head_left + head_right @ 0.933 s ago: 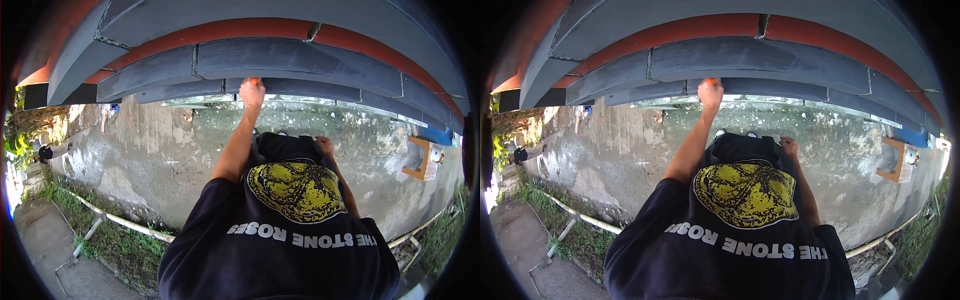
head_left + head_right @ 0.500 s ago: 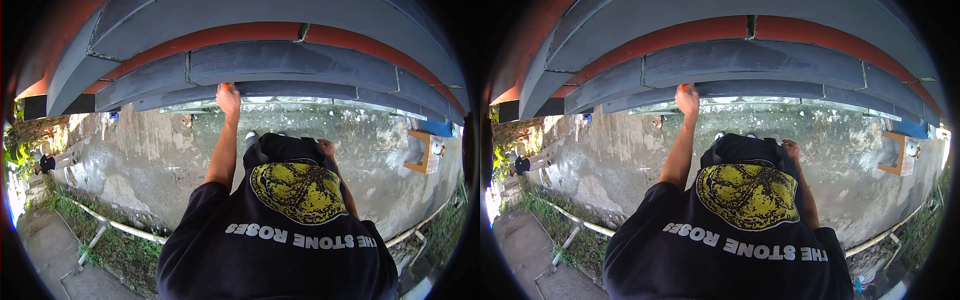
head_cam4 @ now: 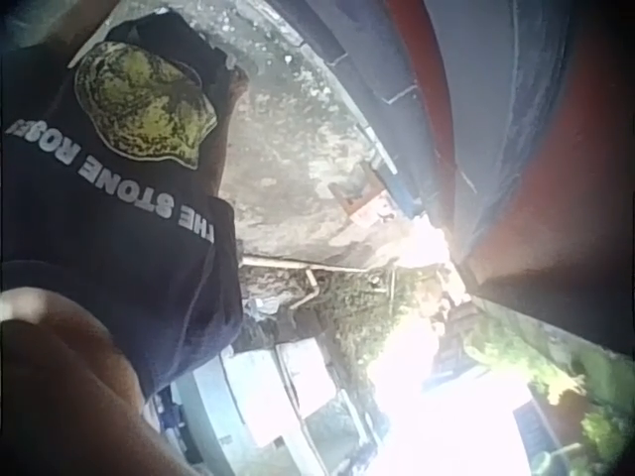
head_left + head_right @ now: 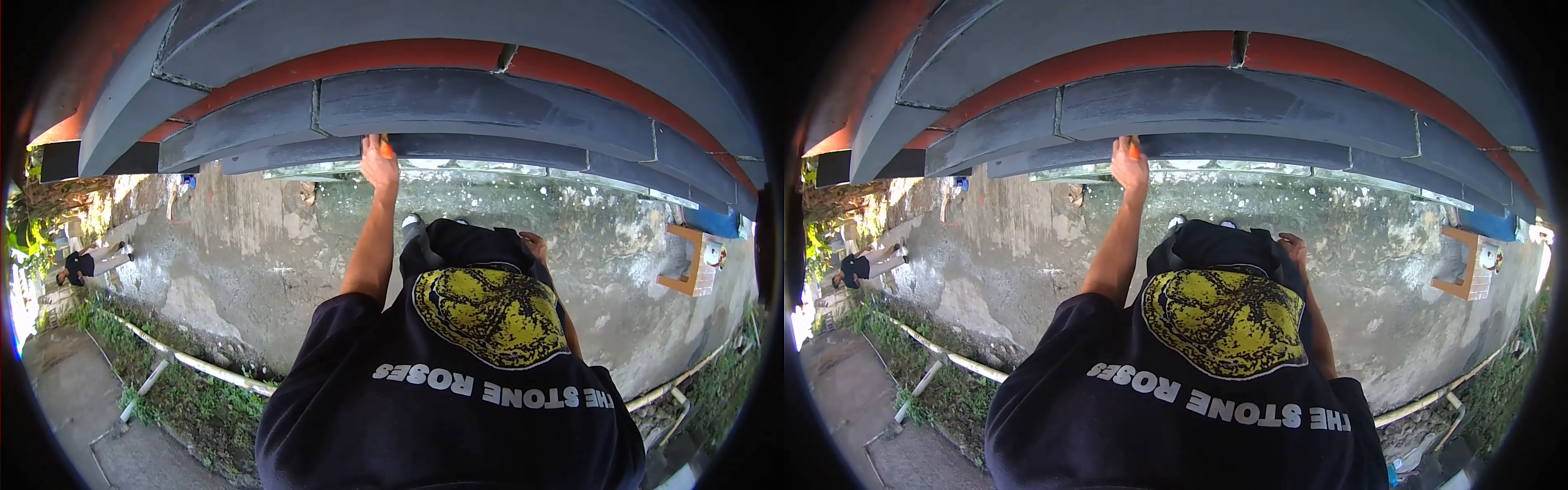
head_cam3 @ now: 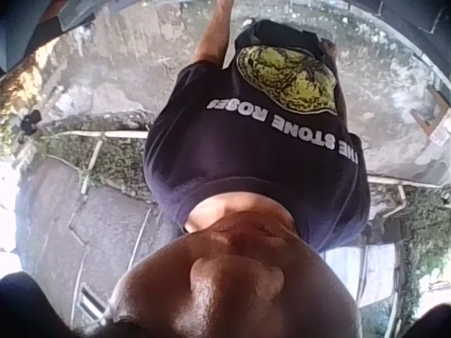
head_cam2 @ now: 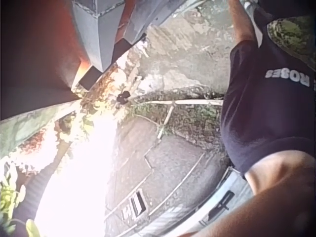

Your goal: Painting the grey decorative panels of an exterior wall with dark paint.

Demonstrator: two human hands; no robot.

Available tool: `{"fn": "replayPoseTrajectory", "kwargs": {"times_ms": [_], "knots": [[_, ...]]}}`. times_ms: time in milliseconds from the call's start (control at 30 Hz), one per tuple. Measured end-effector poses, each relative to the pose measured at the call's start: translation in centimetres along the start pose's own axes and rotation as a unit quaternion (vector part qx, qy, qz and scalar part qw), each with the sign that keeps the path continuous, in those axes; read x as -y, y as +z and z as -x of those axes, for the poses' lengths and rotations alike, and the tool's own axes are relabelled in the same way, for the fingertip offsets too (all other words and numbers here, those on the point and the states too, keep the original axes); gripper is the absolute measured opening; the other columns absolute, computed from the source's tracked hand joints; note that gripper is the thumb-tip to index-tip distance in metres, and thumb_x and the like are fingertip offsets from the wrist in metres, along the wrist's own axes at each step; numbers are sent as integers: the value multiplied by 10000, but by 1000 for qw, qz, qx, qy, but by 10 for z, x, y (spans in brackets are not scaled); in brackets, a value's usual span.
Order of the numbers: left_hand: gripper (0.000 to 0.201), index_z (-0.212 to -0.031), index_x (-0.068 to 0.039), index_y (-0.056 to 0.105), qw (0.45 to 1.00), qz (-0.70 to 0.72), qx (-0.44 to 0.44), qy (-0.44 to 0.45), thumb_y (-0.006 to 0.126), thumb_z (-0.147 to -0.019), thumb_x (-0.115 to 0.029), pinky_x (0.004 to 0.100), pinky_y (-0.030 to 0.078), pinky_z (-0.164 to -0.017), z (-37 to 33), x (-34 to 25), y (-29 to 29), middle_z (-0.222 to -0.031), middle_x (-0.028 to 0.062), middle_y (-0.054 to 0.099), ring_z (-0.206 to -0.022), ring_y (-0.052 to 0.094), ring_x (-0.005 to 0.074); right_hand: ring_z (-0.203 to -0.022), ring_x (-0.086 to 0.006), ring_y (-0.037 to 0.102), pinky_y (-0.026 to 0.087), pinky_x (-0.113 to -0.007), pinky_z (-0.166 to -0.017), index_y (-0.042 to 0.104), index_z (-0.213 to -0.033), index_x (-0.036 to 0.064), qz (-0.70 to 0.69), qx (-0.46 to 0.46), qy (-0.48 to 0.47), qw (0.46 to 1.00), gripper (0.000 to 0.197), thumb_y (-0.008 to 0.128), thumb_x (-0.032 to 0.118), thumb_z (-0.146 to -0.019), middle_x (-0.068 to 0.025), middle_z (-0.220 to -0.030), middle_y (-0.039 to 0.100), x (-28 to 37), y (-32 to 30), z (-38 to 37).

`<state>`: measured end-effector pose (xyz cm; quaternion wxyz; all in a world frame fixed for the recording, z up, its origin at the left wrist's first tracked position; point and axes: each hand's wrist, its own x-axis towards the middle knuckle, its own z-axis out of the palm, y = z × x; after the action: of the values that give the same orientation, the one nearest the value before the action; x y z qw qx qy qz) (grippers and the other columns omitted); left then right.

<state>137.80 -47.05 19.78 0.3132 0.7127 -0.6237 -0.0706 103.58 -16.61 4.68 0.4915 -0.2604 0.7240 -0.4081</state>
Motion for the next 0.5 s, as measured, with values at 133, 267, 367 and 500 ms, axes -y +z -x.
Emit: {"fn": "replayPoseTrajectory", "kwargs": {"times_ms": [133, 267, 367, 500], "knots": [[195, -913, -97, 536, 999, 30, 28, -1, 636, -750, -60, 494, 458, -616, 19, -18, 13, -899, 131, 597, -776, 597, 400, -796, -194, 668, 523, -300, -724, 642, -1102, -22, 29, 43, 66, 996, 381, 603, 194, -791, -163, -888, 697, 16, 6, -7], [115, -930, -94, 557, 998, 54, -19, 40, 605, -839, -145, 494, 464, -592, -4, -10, -4, -917, 131, 601, -721, 599, 403, -790, -190, 666, 522, -292, -714, 627, -1118, -33, 2, 40, -10, 999, 384, 600, 183, -801, -153, -880, 698, 2, 7, -16], [191, -960, -102, 559, 997, 43, -64, -17, 616, -782, -65, 495, 469, -612, -21, 13, -13, -940, 136, 590, -752, 598, 394, -783, -192, 664, 522, -293, -707, 629, -1111, -33, 23, 61, -25, 998, 380, 597, 191, -805, -154, -872, 696, 15, 8, -17], [214, -963, -103, 568, 1000, 10, -19, -5, 639, -763, -74, 496, 480, -626, 0, 3, 7, -924, 146, 601, -746, 608, 407, -799, -190, 656, 519, -298, -722, 636, -1087, -38, 26, 107, -8, 994, 373, 577, 216, -821, -155, -877, 688, 6, 3, -23]]}}
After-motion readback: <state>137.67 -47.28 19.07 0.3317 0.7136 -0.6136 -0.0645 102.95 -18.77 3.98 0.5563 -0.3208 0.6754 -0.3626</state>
